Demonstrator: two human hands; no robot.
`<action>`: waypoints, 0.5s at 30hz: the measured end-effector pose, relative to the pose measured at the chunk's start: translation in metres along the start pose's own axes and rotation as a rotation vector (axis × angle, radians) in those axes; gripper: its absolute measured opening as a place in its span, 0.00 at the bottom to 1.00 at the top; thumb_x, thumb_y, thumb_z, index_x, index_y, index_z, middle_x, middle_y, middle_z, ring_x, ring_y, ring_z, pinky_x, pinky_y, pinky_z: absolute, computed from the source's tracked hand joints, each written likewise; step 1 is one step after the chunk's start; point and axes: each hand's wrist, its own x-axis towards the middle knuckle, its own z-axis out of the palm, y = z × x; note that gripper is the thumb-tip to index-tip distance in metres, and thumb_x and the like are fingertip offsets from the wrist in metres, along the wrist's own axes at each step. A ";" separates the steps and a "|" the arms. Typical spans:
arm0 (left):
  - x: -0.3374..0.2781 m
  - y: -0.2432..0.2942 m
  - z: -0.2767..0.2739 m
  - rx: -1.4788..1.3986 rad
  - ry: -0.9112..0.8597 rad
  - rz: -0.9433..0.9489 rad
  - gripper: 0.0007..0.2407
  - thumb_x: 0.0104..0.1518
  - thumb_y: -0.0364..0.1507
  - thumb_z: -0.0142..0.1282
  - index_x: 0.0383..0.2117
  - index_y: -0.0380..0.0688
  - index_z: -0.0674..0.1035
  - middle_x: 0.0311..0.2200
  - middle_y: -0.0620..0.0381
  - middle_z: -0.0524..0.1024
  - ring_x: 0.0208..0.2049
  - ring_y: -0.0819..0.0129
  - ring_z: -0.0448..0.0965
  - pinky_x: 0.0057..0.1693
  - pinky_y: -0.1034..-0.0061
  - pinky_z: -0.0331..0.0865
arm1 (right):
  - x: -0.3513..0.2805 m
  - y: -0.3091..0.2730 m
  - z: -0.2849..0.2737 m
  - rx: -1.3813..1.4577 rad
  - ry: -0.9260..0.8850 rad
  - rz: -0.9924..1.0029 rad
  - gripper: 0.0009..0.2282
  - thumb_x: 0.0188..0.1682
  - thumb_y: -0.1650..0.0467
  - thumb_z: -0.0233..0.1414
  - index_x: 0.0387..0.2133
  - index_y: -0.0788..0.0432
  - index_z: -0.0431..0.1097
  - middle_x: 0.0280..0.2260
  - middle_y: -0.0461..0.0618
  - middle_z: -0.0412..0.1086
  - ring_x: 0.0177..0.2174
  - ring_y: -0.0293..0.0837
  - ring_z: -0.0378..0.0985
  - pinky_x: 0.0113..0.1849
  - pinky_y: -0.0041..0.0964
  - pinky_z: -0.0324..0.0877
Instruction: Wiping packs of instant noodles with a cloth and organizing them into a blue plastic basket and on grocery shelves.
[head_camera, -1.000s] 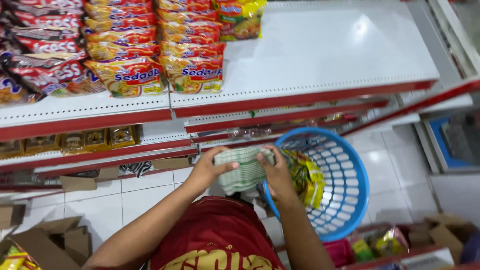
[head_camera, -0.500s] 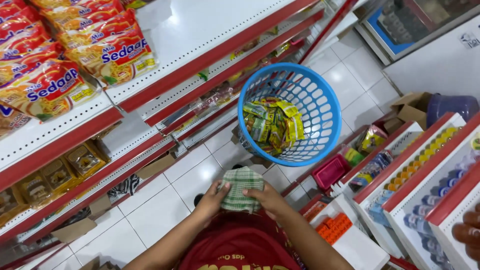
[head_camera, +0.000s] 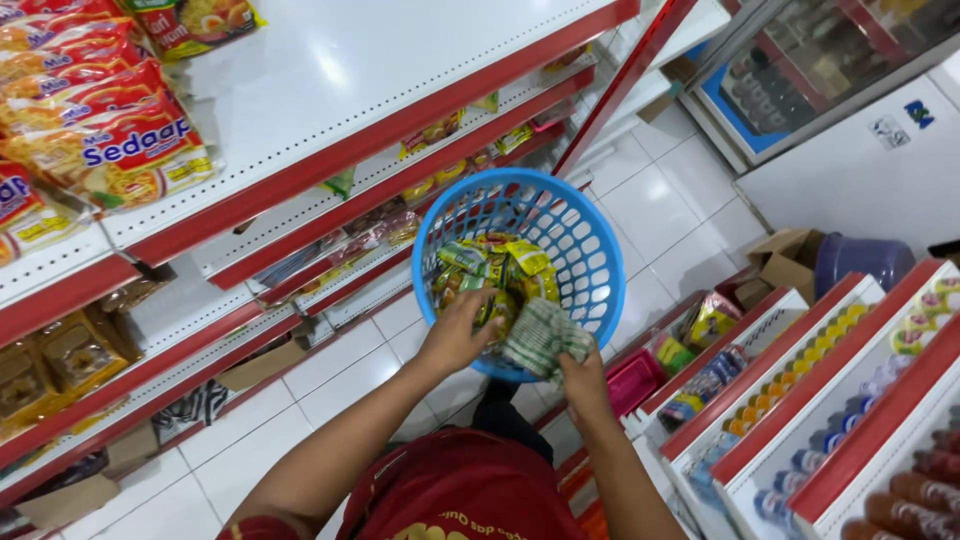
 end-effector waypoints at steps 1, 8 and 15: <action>0.024 -0.018 0.024 -0.001 0.021 -0.007 0.21 0.63 0.38 0.55 0.59 0.40 0.72 0.55 0.36 0.73 0.57 0.43 0.72 0.59 0.56 0.65 | 0.015 0.001 -0.018 -0.014 -0.015 -0.006 0.21 0.46 0.79 0.47 0.56 0.60 0.61 0.44 0.52 0.73 0.41 0.44 0.77 0.42 0.37 0.74; 0.143 -0.177 0.190 -0.112 -0.373 -0.642 0.25 0.59 0.48 0.58 0.59 0.54 0.74 0.54 0.46 0.77 0.54 0.54 0.77 0.59 0.64 0.70 | 0.118 -0.010 -0.108 -0.105 -0.102 -0.109 0.19 0.46 0.80 0.47 0.54 0.64 0.63 0.41 0.53 0.72 0.39 0.45 0.75 0.41 0.39 0.72; 0.171 -0.237 0.277 -0.286 -0.098 -0.824 0.25 0.55 0.47 0.57 0.59 0.55 0.76 0.55 0.45 0.78 0.53 0.53 0.81 0.60 0.66 0.71 | 0.164 0.001 -0.125 -0.272 -0.345 -0.132 0.22 0.43 0.80 0.47 0.54 0.63 0.64 0.43 0.51 0.74 0.44 0.44 0.76 0.48 0.38 0.70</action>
